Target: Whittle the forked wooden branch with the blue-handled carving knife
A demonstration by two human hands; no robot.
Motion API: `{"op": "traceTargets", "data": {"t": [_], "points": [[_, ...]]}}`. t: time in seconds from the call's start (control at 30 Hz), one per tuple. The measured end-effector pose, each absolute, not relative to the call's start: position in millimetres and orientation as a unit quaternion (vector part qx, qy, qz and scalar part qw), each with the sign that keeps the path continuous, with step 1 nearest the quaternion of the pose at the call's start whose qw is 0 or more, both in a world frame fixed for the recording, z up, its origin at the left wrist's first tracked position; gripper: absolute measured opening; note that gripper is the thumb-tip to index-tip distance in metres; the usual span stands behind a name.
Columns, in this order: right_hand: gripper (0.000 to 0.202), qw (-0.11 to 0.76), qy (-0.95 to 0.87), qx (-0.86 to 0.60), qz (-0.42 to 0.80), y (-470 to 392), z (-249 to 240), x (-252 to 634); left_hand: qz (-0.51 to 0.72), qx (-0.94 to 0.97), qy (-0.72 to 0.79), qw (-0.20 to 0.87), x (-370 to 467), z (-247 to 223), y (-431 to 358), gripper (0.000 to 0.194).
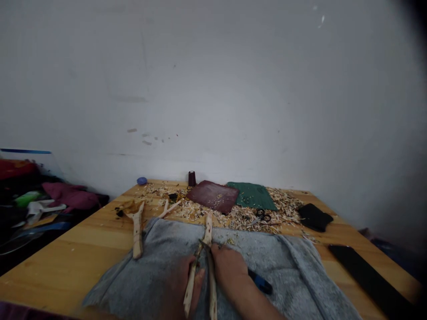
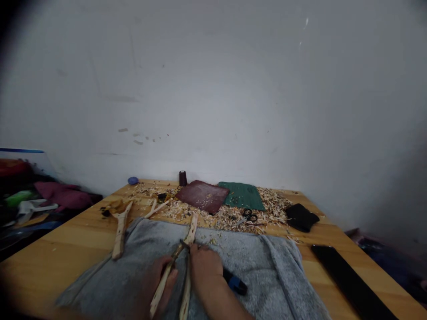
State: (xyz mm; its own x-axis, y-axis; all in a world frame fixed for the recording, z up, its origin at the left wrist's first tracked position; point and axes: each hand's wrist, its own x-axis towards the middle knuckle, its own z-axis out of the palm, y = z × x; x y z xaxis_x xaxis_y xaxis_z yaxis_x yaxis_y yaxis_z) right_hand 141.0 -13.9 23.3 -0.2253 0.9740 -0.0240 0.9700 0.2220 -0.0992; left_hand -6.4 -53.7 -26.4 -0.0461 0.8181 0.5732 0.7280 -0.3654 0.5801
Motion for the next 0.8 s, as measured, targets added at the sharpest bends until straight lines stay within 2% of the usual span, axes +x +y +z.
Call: {"op": "traceTargets", "data": {"t": [0.2, 0.37, 0.63, 0.8], "points": [[0.039, 0.017, -0.764, -0.644, 0.040, -5, 18, 142, 0.486, 0.658, 0.568, 0.091, -3, -31, -52, 0.023], [0.037, 0.015, -0.777, -0.627, 0.047, -13, 24, 143, 0.454, 0.672, 0.573, 0.116, -7, -33, -50, 0.019], [0.039, 0.014, -0.789, -0.613, 0.020, -15, 23, 138, 0.444, 0.698, 0.556, 0.082, -10, -33, -52, 0.026], [0.037, 0.029, -0.777, -0.628, 0.028, -6, 20, 144, 0.480, 0.671, 0.557, 0.088, -8, -33, -52, 0.028]]}}
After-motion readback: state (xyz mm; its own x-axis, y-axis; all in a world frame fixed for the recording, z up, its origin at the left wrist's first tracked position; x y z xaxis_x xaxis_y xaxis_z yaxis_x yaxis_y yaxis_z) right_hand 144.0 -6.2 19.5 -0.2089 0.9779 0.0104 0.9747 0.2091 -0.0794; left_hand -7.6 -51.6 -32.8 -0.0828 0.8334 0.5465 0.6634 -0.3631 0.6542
